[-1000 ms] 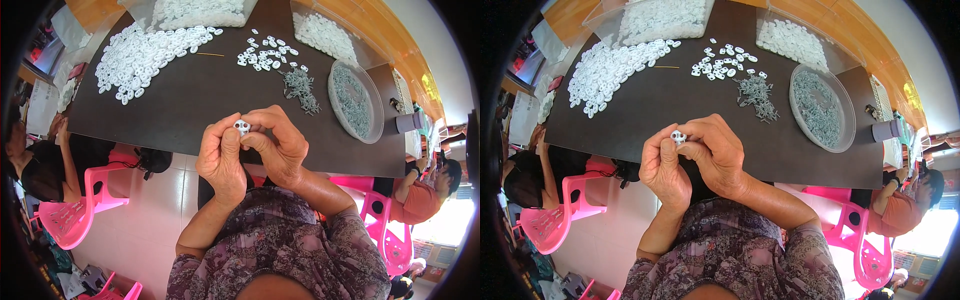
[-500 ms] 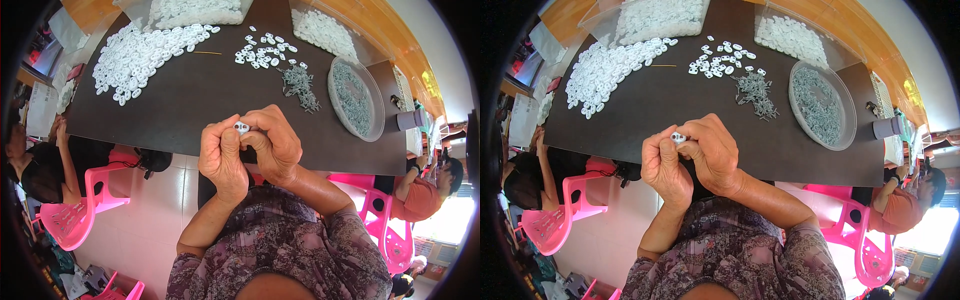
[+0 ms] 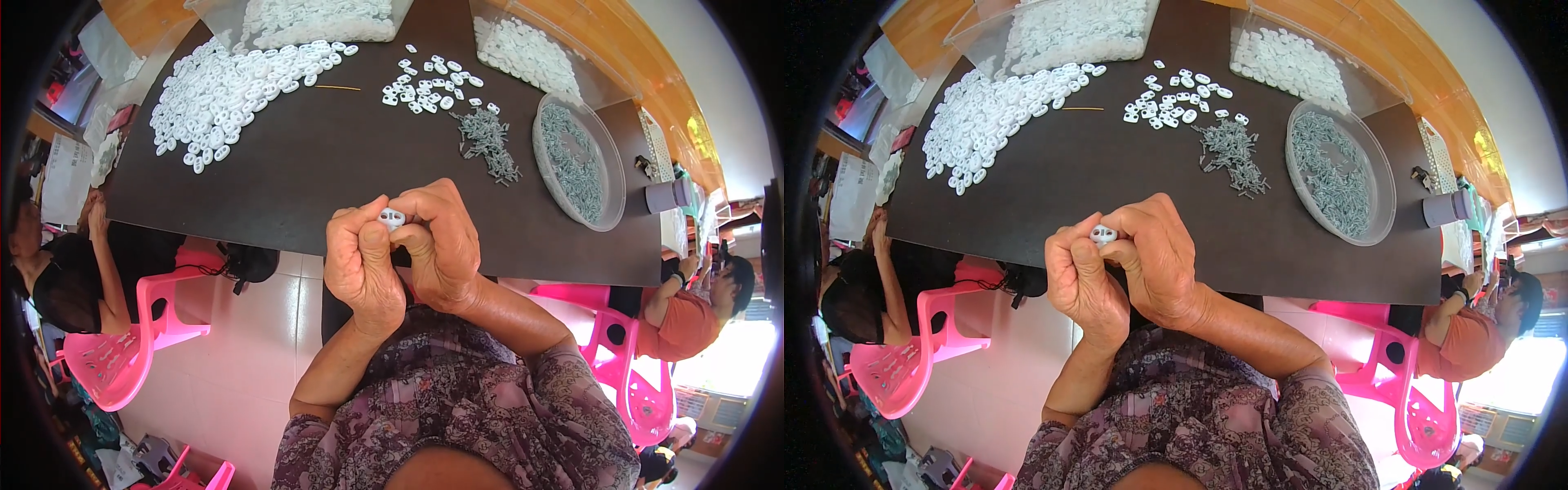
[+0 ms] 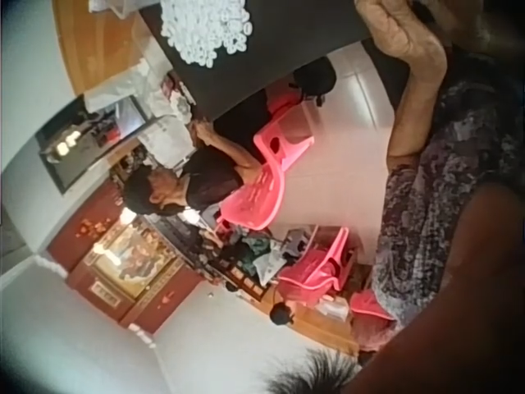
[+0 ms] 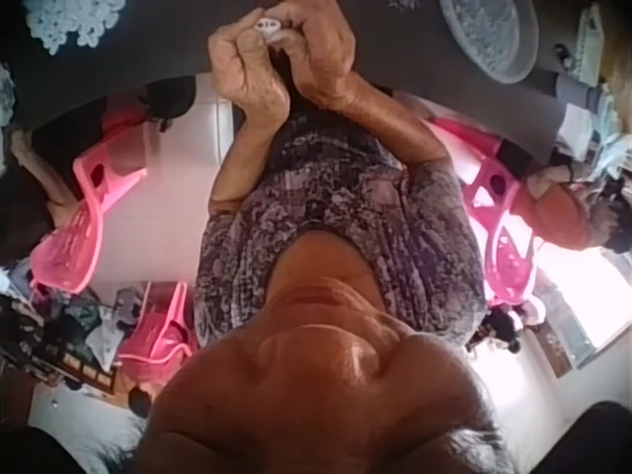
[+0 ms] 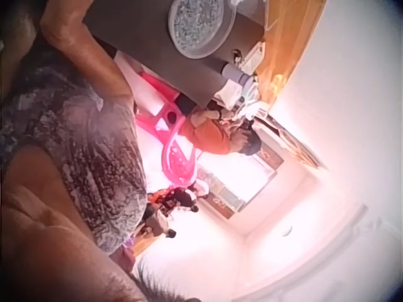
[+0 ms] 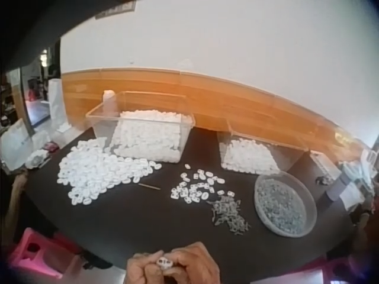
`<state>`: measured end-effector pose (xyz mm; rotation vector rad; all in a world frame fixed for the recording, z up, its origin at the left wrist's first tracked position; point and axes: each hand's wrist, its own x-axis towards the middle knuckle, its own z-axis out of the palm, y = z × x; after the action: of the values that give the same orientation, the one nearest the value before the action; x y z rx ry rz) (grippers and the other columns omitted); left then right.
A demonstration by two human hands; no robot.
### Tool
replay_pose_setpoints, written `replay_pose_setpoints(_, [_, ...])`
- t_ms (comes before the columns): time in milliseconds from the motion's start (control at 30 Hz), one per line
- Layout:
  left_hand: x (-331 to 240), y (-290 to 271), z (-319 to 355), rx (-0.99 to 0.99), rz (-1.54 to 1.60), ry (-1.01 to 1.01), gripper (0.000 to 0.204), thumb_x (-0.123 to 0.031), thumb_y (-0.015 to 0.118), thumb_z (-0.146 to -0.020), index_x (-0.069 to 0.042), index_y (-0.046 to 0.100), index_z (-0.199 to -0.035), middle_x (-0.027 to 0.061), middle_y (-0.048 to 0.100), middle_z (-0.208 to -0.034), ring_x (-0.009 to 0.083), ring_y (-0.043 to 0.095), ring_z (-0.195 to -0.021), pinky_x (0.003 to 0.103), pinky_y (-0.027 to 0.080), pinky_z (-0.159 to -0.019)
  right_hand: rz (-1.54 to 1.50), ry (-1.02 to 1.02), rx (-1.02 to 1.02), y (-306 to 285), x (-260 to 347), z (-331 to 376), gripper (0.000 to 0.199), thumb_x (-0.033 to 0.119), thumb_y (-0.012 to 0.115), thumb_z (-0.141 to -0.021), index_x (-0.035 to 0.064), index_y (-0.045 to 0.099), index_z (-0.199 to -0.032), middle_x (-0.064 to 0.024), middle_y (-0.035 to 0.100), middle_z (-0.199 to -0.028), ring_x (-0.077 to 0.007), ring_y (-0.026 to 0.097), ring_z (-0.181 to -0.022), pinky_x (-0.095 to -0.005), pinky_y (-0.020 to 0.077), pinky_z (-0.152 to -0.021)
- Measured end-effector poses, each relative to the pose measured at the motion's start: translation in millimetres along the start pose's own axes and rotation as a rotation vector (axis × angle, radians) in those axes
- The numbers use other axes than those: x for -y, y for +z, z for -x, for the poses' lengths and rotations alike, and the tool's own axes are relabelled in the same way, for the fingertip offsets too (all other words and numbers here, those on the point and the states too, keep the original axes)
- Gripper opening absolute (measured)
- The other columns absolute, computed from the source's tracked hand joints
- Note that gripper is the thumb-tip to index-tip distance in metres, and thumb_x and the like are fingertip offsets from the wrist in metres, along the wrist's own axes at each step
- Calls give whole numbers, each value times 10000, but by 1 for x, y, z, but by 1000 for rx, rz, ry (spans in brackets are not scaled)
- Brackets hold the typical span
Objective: Assembling small white plastic components by inserting tiny metal pins.
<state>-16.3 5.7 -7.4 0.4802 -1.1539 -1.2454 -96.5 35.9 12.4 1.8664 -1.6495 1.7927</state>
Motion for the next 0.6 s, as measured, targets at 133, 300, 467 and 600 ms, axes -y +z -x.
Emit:
replay_pose_setpoints(133, [0,2,-1,-9,-9,44,204,-147,483,-958,33,556,-1019,8,473,-780,50,410,-623,183,359,-541,-23,34,2,1,3,-1,208,-62,636,-687,6,557,-867,-79,573,-851,-213,484,-664,-306,410,-557])
replay_pose_setpoints(300, [3,4,3,-39,-10,29,190,-139,474,-960,28,553,-1006,8,477,-780,49,410,-618,185,359,-534,-7,11,31,0,1,0,177,-51,601,-762,-5,545,-923,-74,564,-816,-184,479,-648,-283,408,-535])
replay_pose_setpoints(467, [10,5,2,-62,-13,19,177,-134,469,-962,22,548,-989,9,477,-777,46,405,-613,186,356,-526,7,49,-5,4,-3,0,213,-77,608,-699,9,548,-884,-75,562,-825,-218,479,-645,-314,408,-546])
replay_pose_setpoints(600, [7,7,1,-48,-57,29,166,-125,468,-961,22,546,-975,15,486,-783,52,407,-615,186,355,-529,16,-1,-12,2,-5,-2,186,-69,603,-738,-2,553,-904,-85,563,-801,-206,493,-644,-297,413,-546])
